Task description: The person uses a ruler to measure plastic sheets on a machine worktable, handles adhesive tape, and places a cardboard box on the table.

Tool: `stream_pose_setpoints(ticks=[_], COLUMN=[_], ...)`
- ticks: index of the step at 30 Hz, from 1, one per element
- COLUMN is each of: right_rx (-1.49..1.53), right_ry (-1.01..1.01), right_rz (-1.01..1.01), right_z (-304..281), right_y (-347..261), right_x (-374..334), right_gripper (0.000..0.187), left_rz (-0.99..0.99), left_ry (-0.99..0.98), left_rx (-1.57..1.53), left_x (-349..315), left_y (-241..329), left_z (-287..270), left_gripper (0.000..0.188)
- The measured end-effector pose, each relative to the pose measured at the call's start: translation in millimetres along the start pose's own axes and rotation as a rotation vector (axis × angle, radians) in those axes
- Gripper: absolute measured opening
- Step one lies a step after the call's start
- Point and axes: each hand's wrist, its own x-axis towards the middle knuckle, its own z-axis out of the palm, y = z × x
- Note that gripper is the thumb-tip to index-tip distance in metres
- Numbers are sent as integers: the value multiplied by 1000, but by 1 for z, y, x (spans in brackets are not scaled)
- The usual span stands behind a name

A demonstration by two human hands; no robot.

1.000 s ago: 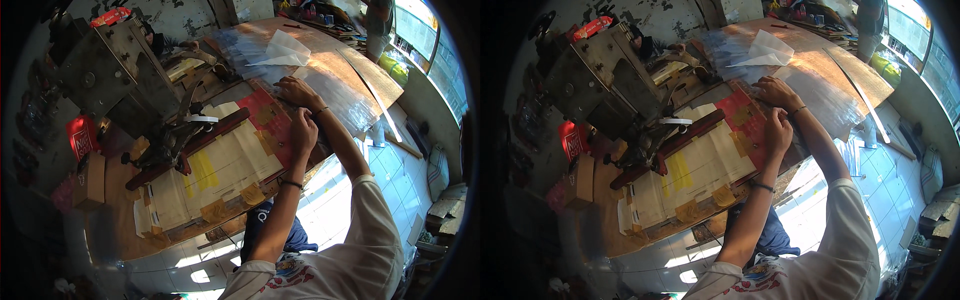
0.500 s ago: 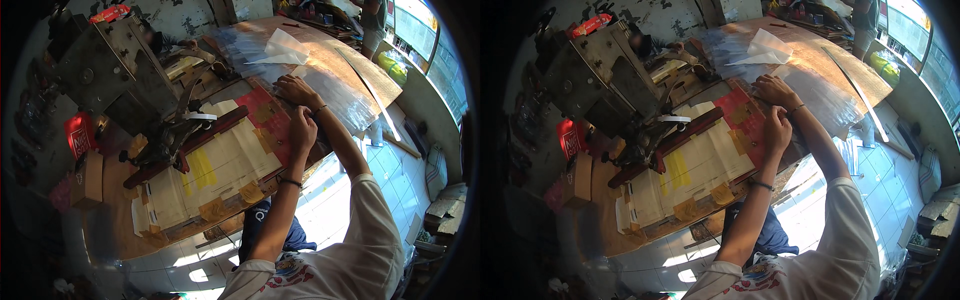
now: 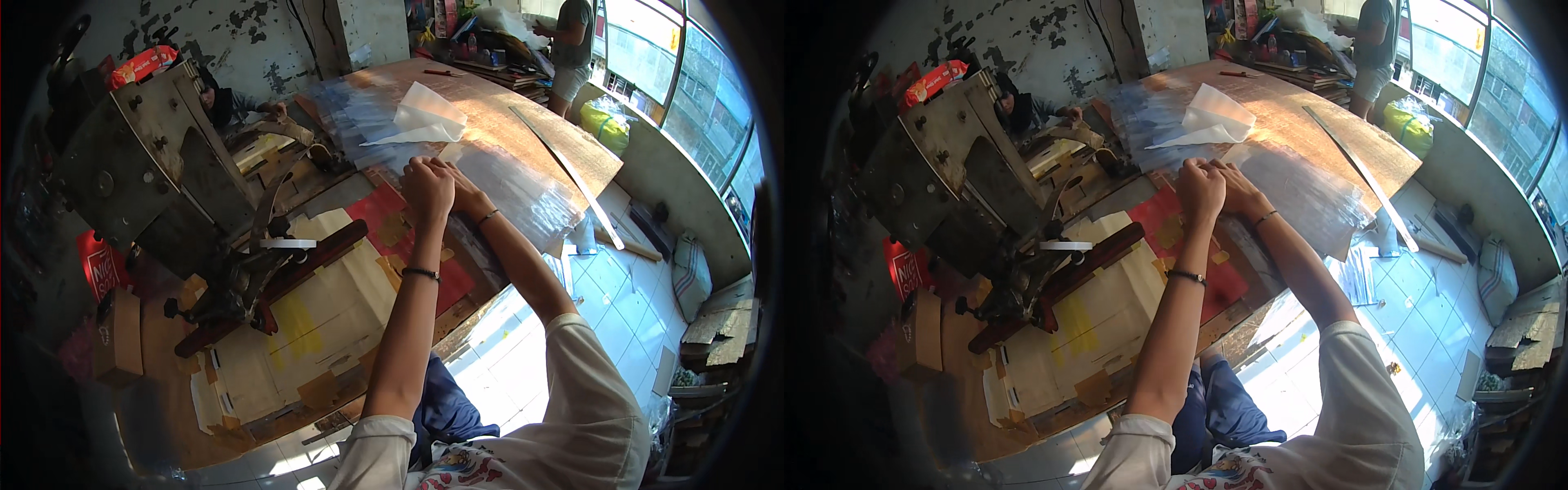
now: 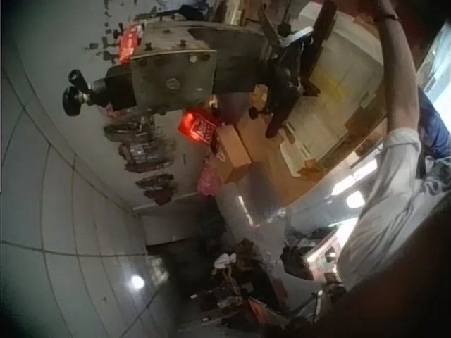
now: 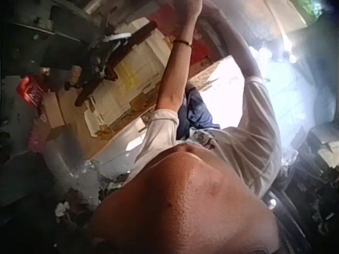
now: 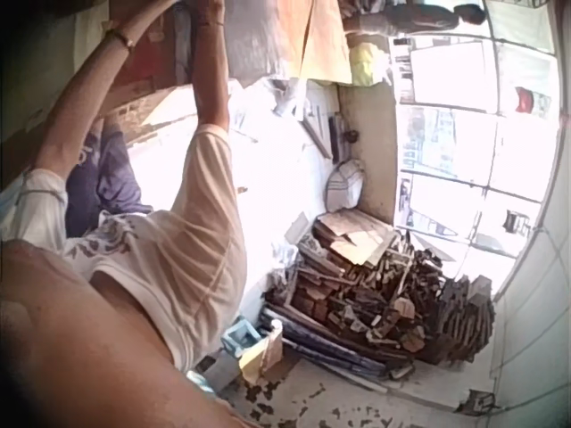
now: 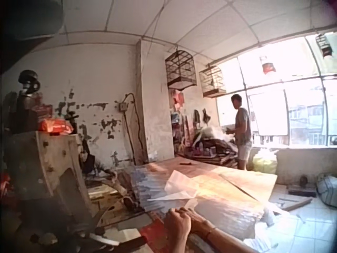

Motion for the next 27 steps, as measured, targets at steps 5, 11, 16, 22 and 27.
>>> stream_pose_setpoints(ticks=[5,11,16,22,27], right_rx=[103,251,236,217,122], right_ry=[29,245,224,227,324], right_rz=[-17,147,124,134,74], right_z=[-5,-16,-8,-10,-18], right_y=[-7,-7,-3,-5,-6], right_x=[14,17,21,16,12], right_gripper=[36,17,17,20,20], left_rz=[97,131,-35,159,-3], left_ry=[261,-62,-130,-28,-46], left_rx=[133,-198,-302,-94,-222], left_x=[1,9,13,7,1], left_y=[-59,-71,-67,-72,-51], left_z=[27,32,27,26,20], left_gripper=[40,33,25,25,27])
